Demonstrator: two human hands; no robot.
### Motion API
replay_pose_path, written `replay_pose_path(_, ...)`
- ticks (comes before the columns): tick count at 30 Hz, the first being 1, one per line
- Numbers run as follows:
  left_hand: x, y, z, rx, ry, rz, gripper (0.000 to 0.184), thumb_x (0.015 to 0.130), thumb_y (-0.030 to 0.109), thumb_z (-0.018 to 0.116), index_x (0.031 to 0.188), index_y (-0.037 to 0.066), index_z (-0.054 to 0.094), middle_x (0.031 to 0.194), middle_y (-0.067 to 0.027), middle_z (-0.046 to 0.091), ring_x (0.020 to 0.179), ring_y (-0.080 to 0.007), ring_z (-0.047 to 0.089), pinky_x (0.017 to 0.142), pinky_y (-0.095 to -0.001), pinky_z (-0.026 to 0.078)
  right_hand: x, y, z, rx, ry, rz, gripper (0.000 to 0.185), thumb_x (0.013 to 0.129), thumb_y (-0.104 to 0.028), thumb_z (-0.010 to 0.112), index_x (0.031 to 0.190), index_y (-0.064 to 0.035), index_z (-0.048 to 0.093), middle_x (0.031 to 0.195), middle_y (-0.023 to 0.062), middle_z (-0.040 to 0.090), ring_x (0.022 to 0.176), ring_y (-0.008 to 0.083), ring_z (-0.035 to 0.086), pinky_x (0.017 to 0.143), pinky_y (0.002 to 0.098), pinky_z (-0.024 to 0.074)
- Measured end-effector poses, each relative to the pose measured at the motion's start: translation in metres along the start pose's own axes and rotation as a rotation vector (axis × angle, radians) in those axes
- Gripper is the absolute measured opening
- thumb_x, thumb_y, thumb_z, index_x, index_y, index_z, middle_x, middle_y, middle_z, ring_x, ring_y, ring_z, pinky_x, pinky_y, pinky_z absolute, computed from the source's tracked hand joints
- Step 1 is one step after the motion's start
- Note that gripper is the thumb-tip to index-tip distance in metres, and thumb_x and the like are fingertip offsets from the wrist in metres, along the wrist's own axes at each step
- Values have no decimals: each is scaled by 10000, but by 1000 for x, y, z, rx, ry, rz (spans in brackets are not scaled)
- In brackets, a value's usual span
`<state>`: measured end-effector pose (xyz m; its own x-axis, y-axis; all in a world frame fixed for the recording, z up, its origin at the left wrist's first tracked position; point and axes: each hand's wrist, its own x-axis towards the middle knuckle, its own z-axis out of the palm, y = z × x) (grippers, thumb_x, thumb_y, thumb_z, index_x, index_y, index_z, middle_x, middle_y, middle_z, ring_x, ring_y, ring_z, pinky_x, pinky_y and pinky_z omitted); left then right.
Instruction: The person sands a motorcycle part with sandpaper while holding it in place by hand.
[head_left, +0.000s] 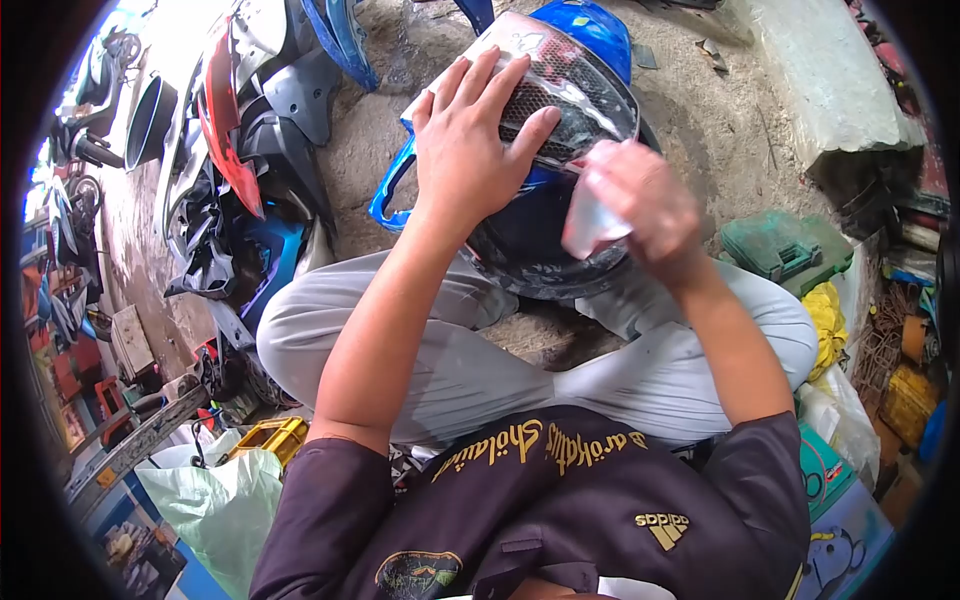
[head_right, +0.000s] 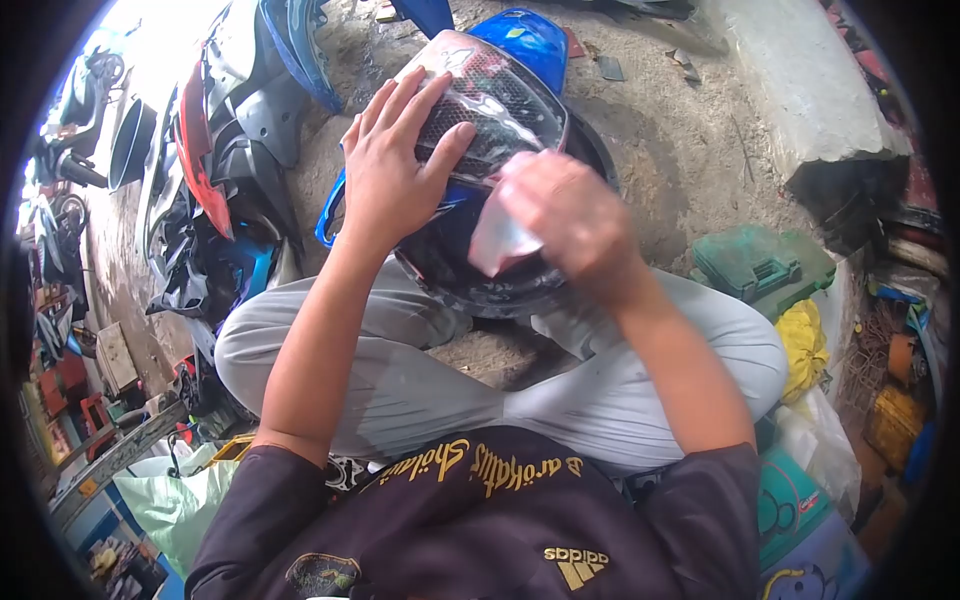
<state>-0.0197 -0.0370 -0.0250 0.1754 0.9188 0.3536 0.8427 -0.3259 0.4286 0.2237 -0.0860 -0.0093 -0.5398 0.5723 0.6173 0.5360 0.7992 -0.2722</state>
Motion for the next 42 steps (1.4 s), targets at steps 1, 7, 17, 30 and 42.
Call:
replay_pose_path(1, 0, 1, 0, 2, 4, 0, 625, 1036, 558, 668, 1566, 228, 632, 1643, -129, 574, 1558, -393, 468, 1279, -582, 301, 1, 3, -1, -10, 33, 35, 309, 906, -108, 736, 1197, -5, 727, 1263, 183, 767, 1211, 361, 752, 1087, 509, 602)
replay_pose_path(7, 1, -2, 1, -22, 5, -4, 624, 1031, 548, 680, 1556, 212, 642, 1644, -132, 573, 1553, -394, 472, 1277, -570, 308, 0, -2, 3, 11, -44, -12, 325, 907, -96, 736, 1216, 5, 731, 1287, 194, 759, 1231, 372, 743, 1106, 529, 590)
replay_pose_path(17, -1, 0, 0, 0, -4, -3, 636, 1030, 569, 674, 1560, 220, 635, 1650, -127, 567, 1561, -393, 464, 1278, -598, 306, 2, 9, -1, -14, -4, 49, 287, 940, -17, 652, 1212, 17, 740, 1292, 208, 758, 1241, 396, 736, 1118, 518, 588)
replay_pose_path(30, 0, 1, 1, 7, 9, 1, 623, 1044, 561, 661, 1562, 216, 631, 1641, -128, 575, 1561, -383, 465, 1274, -593, 308, -5, -19, 8, 72, -72, -8, 317, 938, -99, 713, 1223, 37, 746, 1292, 205, 764, 1255, 375, 732, 1148, 531, 568)
replay_pose_path(42, 2, -3, 0, -20, 1, -19, 627, 1038, 575, 660, 1550, 213, 641, 1632, -135, 579, 1555, -385, 468, 1269, -586, 311, -6, -7, 8, 12, 6, -14, 375, 927, -256, 797, 1194, 6, 771, 1244, 181, 756, 1208, 393, 729, 1091, 544, 583)
